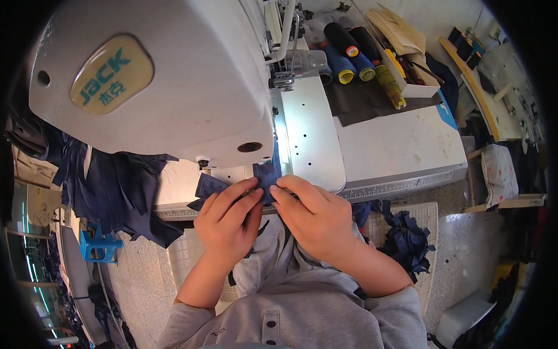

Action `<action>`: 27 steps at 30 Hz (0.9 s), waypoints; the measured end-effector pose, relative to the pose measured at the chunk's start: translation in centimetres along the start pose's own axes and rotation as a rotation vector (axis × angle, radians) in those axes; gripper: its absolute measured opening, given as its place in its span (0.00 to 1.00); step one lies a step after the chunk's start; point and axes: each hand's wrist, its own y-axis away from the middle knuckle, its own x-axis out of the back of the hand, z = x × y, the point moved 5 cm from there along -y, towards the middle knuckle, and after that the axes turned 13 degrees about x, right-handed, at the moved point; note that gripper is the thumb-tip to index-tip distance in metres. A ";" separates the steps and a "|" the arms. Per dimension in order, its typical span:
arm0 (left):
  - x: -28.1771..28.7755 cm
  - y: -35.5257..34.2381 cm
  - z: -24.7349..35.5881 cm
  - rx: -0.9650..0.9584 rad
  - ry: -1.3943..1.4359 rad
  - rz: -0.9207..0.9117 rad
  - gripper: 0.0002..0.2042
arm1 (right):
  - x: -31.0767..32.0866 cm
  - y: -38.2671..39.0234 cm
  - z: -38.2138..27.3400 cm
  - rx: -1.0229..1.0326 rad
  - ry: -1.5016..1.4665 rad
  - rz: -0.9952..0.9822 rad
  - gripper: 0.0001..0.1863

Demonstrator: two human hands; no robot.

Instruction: Sewing pieces of fabric using a sewing machine.

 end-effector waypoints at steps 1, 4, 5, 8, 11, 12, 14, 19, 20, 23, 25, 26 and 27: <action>0.1 -0.1 0.1 0.022 0.001 -0.019 0.14 | 0.0 0.0 0.0 -0.004 0.002 0.000 0.19; 0.1 -0.2 0.2 0.045 -0.001 -0.039 0.14 | 0.0 0.0 0.0 -0.007 0.015 0.000 0.19; 0.1 -0.2 0.2 0.045 -0.004 -0.041 0.14 | 0.0 0.0 0.0 -0.006 0.014 -0.001 0.19; 0.1 -0.2 0.2 0.045 -0.006 -0.050 0.14 | 0.0 0.0 0.0 -0.010 0.018 -0.006 0.18; 0.1 -0.2 0.2 0.045 -0.003 -0.046 0.14 | 0.0 0.0 0.1 -0.014 0.011 -0.014 0.18; 0.1 -0.2 0.2 0.045 -0.003 -0.046 0.14 | 0.0 0.0 0.1 -0.019 0.007 -0.015 0.18; 0.1 -0.2 0.2 0.042 -0.006 -0.045 0.14 | 0.1 -0.1 0.1 -0.024 0.003 -0.017 0.18; 0.1 -0.2 0.1 0.039 -0.003 -0.043 0.14 | 0.0 0.0 0.1 -0.025 0.002 -0.026 0.18; 0.1 -0.2 0.1 0.038 -0.003 -0.043 0.14 | 0.0 0.0 0.2 -0.025 0.002 -0.026 0.18; 0.0 -0.2 0.1 0.039 -0.006 -0.047 0.14 | 0.1 -0.1 0.2 -0.023 -0.007 -0.025 0.18; 0.0 -0.2 0.1 0.039 -0.005 -0.048 0.14 | 0.1 -0.1 0.1 -0.022 -0.007 -0.030 0.18; 0.0 -0.2 0.1 0.039 -0.003 -0.050 0.14 | 0.1 -0.1 0.2 -0.022 -0.007 -0.030 0.18; 0.0 -0.2 0.1 0.038 -0.003 -0.050 0.14 | 0.1 -0.1 0.2 -0.023 -0.007 -0.030 0.18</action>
